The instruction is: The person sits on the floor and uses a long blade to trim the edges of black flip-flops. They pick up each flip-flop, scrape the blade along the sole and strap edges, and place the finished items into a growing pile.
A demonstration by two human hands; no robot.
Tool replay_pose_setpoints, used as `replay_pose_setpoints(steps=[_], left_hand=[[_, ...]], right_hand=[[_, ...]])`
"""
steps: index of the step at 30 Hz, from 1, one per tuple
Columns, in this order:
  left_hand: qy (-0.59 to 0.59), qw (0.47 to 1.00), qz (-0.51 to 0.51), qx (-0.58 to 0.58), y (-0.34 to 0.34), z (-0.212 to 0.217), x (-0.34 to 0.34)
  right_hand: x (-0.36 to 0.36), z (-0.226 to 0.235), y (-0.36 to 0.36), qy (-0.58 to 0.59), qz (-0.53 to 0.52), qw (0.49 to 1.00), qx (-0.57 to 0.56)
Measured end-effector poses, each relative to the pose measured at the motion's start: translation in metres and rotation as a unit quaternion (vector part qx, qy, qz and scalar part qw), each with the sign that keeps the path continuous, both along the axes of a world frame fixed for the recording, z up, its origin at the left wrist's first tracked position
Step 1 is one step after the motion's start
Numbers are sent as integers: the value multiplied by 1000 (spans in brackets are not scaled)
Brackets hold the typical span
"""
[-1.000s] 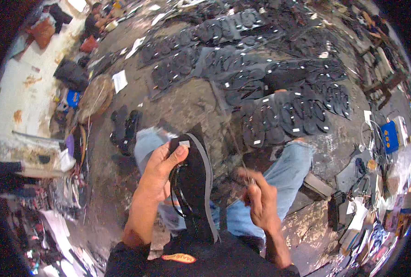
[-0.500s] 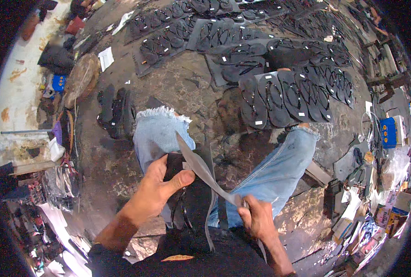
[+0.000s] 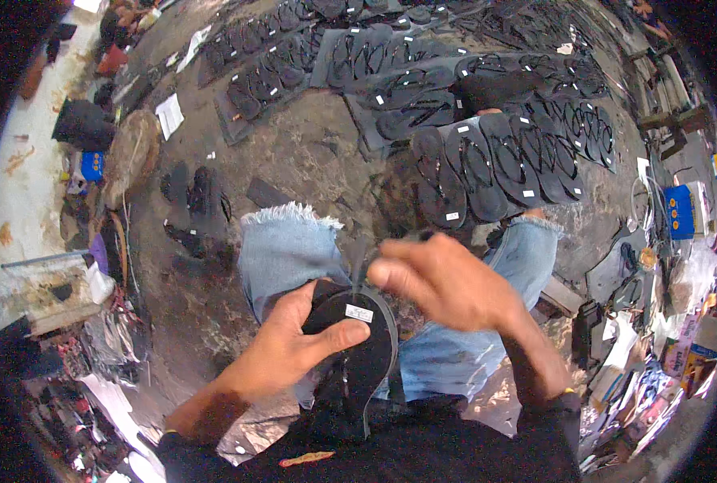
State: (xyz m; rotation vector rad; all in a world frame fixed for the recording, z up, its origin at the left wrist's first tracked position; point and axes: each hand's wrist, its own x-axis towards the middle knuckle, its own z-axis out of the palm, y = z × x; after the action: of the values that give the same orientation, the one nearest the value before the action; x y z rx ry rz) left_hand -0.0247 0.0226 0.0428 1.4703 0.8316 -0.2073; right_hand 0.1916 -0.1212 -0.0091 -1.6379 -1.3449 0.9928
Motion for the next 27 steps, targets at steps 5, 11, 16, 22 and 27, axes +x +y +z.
replay_pose_setpoints(steps=[5, 11, 16, 22, 27], left_hand=[[-285, 912, 232, 182, 3, 23, 10], [-341, 829, 344, -279, -42, -17, 42], [-351, 803, 354, -327, -66, -26, 54], [-316, 806, 373, -334, -79, -28, 55], [-287, 847, 317, -315, -98, -54, 31]], right_hand=[[8, -30, -14, 173, -277, 945, 25], [-52, -40, -90, 29, -386, 911, 143], [-134, -47, -153, 41, -350, 936, -24], [-134, -55, -171, 12, -346, 935, -70], [-89, -43, -142, -78, -325, 940, -69]])
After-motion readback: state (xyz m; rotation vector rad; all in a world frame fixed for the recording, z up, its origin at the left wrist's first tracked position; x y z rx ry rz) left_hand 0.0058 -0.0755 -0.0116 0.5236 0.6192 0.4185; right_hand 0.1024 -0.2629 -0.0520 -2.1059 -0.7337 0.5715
